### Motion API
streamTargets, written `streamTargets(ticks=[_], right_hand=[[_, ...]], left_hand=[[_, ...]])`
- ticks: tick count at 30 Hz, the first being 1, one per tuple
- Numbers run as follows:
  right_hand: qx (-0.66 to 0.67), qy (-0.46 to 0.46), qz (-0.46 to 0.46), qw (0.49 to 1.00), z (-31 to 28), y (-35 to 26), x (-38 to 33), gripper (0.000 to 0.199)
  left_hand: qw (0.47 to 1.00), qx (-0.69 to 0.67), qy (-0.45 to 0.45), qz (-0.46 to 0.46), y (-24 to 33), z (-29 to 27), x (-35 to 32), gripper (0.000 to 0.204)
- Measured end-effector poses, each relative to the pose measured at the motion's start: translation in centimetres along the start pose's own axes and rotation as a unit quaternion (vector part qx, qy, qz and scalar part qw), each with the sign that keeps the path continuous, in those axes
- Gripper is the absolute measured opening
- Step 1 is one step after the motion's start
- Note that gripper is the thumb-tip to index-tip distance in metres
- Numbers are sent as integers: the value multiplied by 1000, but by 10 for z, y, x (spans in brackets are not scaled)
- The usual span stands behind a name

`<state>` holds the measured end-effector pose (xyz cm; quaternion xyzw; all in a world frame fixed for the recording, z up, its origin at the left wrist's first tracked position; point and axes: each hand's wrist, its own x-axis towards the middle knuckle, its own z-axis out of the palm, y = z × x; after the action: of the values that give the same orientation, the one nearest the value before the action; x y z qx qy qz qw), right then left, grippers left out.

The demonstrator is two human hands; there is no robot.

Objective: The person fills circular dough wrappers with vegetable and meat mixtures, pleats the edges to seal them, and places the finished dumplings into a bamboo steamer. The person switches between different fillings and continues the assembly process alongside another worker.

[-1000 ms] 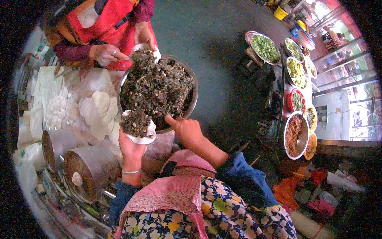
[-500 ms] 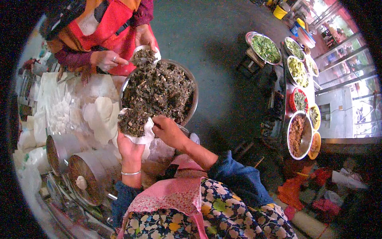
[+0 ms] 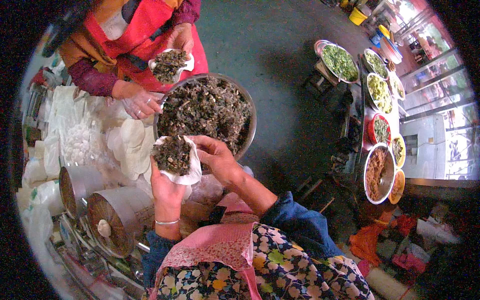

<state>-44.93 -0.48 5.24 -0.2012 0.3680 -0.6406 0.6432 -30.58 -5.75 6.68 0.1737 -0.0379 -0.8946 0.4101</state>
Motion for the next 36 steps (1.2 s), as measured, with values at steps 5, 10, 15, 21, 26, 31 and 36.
streamTargets(ticks=[5, 10, 15, 21, 26, 31, 36], right_hand=[[-3, 19, -43, 999, -13, 12, 7, 26], [108, 20, -8, 994, -21, 13, 8, 22], [174, -11, 99, 980, -21, -3, 1, 26], [6, 25, -13, 1000, -9, -5, 0, 23], [35, 33, 42, 998, -9, -12, 0, 19], [-172, -31, -41, 984, -14, -13, 1, 17], [-258, -25, -19, 966, -5, -27, -1, 15]], left_hand=[[995, 84, 46, 15, -7, -7, 0, 52], [986, 155, 55, 19, -8, -12, -1, 44], [976, 218, 23, -10, -10, -7, -4, 39], [959, 267, 73, 58, -18, 4, -9, 36], [940, 333, 61, 30, -16, -4, -10, 39], [922, 378, 74, 33, -17, -9, -11, 36], [915, 392, 91, 7, -17, -15, -12, 39]])
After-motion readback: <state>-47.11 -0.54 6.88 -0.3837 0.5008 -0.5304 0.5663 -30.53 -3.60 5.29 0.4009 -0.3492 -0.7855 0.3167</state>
